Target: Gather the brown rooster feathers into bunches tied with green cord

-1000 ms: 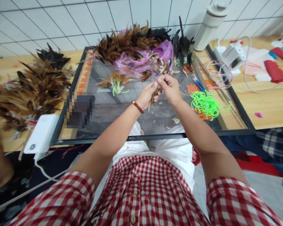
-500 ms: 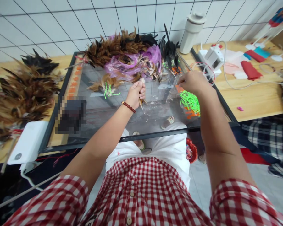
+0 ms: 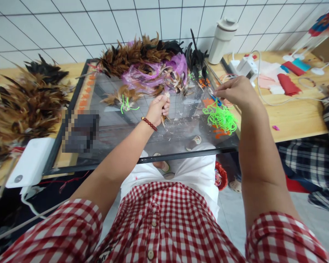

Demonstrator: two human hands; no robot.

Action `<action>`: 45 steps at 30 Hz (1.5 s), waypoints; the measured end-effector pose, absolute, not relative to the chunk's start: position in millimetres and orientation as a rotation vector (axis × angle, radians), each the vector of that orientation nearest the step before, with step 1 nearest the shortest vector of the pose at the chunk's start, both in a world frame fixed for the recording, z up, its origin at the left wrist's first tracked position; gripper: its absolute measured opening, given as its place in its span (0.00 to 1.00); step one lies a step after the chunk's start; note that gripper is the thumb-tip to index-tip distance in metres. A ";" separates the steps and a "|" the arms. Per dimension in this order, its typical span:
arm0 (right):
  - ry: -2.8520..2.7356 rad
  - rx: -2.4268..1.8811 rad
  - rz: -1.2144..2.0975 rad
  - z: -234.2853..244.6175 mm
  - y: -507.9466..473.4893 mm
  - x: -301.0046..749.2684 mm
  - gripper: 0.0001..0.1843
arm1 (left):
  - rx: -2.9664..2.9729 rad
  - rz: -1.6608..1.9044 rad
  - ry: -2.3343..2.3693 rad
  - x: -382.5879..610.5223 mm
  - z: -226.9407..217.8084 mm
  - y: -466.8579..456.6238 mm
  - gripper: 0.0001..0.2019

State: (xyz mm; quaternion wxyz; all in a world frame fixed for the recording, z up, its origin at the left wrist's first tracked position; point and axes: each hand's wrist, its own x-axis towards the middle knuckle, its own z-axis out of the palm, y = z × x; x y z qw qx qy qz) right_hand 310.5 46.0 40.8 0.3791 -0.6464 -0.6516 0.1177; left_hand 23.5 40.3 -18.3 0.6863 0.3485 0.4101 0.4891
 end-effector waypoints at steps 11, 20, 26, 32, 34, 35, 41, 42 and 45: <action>-1.328 -1.199 0.966 47.3 47.4 220.4 0.11 | 0.743 1.100 0.835 25.8 -10.4 35.0 0.15; -1.443 -1.079 0.974 21.9 79.5 173.1 0.27 | 0.779 0.924 0.731 22.4 -4.8 29.4 0.16; -1.625 -0.915 1.089 28.8 62.7 183.1 0.30 | 0.816 0.995 0.864 20.8 -13.0 38.8 0.16; -1.857 -0.874 1.361 45.3 42.6 174.9 0.26 | 1.254 0.774 0.903 31.5 -7.2 26.6 0.13; -1.732 -0.941 1.327 39.8 52.8 176.5 0.24 | 1.307 0.693 0.859 30.8 1.7 21.0 0.15; -1.668 -0.970 1.331 34.8 58.9 178.6 0.23 | 1.315 0.667 0.835 29.7 6.0 19.0 0.16; -1.391 -0.913 1.465 4.9 73.8 182.0 0.22 | 1.202 0.642 0.758 27.2 11.7 15.3 0.18; -1.377 -0.901 1.494 1.9 72.5 179.7 0.22 | 1.151 0.632 0.742 28.1 9.8 15.3 0.18; -1.324 -0.878 1.544 -5.7 70.1 172.8 0.22 | 0.972 0.631 0.657 30.1 3.5 17.0 0.18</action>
